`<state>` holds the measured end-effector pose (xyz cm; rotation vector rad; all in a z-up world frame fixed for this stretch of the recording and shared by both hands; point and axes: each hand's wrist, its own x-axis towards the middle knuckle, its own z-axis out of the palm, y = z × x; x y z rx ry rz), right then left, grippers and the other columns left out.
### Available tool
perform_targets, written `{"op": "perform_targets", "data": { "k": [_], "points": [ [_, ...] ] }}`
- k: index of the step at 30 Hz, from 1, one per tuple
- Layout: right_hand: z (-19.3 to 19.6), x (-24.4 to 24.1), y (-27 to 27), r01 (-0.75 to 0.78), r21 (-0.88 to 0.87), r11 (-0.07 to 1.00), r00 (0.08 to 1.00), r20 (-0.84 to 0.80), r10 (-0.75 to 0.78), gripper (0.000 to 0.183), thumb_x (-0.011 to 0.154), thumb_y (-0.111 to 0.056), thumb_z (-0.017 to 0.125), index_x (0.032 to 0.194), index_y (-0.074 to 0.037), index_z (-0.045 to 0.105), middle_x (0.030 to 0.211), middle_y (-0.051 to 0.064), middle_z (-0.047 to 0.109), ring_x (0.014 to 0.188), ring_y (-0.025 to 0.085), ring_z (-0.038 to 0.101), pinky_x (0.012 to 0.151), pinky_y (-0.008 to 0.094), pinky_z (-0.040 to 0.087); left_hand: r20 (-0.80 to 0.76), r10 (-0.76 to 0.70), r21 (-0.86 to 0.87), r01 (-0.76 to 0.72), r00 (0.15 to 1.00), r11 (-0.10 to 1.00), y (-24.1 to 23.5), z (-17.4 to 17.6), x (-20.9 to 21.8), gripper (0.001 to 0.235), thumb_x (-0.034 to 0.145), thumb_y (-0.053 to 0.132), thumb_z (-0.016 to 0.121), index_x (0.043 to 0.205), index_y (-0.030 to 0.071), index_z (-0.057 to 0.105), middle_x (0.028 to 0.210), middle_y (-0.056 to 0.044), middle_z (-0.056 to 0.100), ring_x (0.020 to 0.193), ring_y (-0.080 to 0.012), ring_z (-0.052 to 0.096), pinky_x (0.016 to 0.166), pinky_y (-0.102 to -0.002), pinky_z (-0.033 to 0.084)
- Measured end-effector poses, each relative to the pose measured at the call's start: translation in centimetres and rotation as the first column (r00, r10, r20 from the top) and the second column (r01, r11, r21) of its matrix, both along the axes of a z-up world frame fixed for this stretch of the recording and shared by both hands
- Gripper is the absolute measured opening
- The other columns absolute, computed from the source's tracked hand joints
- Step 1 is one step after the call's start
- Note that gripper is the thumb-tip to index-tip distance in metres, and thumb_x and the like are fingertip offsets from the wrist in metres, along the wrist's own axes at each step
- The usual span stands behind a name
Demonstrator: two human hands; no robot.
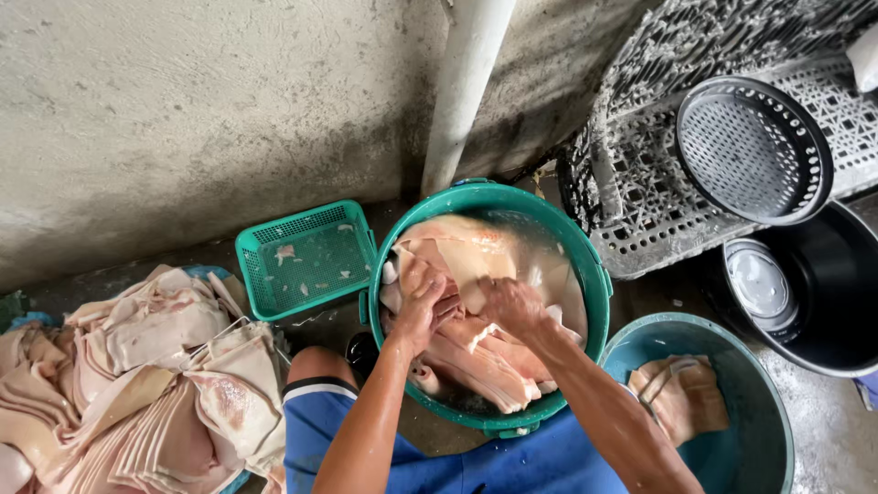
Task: The person washes slabs of pig skin in a bucket of water and moves them to a basin.
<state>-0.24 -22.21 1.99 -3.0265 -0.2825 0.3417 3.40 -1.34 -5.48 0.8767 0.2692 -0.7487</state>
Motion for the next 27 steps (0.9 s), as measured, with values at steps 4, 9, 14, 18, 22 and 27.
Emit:
{"op": "perform_targets", "data": {
  "k": [4,9,14,18,22,27],
  "points": [
    [3.3,-5.7,2.1,-0.074,0.029,0.997,0.997,-0.018,0.074,0.044,0.089,-0.012,0.057,0.133,-0.008,0.055,0.101,0.017,0.072,0.091,0.032,0.072,0.076,0.045,0.06,-0.035,-0.034,-0.027,0.033,0.999,0.999,-1.8,-1.6,-0.4,0.065,0.097,0.029,0.076,0.151,0.005,0.051,0.11,-0.014,0.056,0.09,-0.0246,0.059,0.085,-0.042,0.057],
    [3.8,-11.4,3.1,-0.153,0.334,0.93,0.988,0.073,0.136,0.05,0.076,-0.02,0.066,0.123,-0.007,0.058,0.122,0.017,0.063,0.118,0.036,0.062,0.098,0.048,0.048,-0.106,0.072,0.148,-0.056,0.992,0.987,-2.0,-1.1,-2.0,0.06,0.089,0.011,0.077,0.14,-0.018,0.06,0.114,-0.018,0.073,0.094,-0.0264,0.072,0.079,-0.041,0.061],
    [0.1,-6.1,1.9,0.133,0.299,0.945,0.982,0.087,-0.166,0.06,0.102,-0.04,0.052,0.151,-0.008,0.04,0.156,0.022,0.039,0.141,0.037,0.046,0.112,0.049,0.037,0.166,-0.009,0.49,-0.074,0.986,0.869,-1.7,-2.4,-1.8,0.079,0.077,-0.001,0.069,0.15,-0.001,0.037,0.117,-0.016,0.065,0.096,-0.0307,0.067,0.08,-0.046,0.056],
    [-1.8,0.9,0.1,0.455,0.06,0.888,0.88,-0.184,-0.438,0.071,0.095,-0.052,0.045,0.159,-0.025,0.035,0.168,0.01,0.035,0.147,0.034,0.043,0.121,0.048,0.037,0.52,-0.188,0.748,-0.337,0.833,0.572,-4.1,-7.3,-0.3,0.085,0.075,0.0,0.073,0.149,-0.009,0.032,0.117,-0.026,0.063,0.103,-0.0351,0.065,0.086,-0.044,0.055],
    [-1.8,5.0,1.6,0.604,0.118,0.788,0.796,-0.141,-0.589,0.083,0.097,-0.063,0.044,0.162,-0.015,0.022,0.16,0.022,0.029,0.146,0.044,0.031,0.116,0.054,0.032,0.526,-0.163,0.665,-0.284,0.835,0.691,-3.2,-11.0,1.3,0.074,0.084,0.009,0.076,0.144,-0.016,0.041,0.114,-0.025,0.061,0.101,-0.033,0.059,0.083,-0.042,0.05],
    [-1.8,6.0,2.6,0.265,0.179,0.948,0.964,-0.036,-0.263,0.068,0.093,-0.048,0.051,0.149,-0.013,0.042,0.15,0.012,0.045,0.141,0.035,0.042,0.116,0.052,0.034,-0.24,0.082,-0.078,-0.103,0.967,0.992,0.5,-8.8,2.5,0.061,0.093,0.024,0.065,0.145,-0.001,0.046,0.126,-0.015,0.062,0.11,-0.0271,0.059,0.093,-0.041,0.049]
  ]
}}
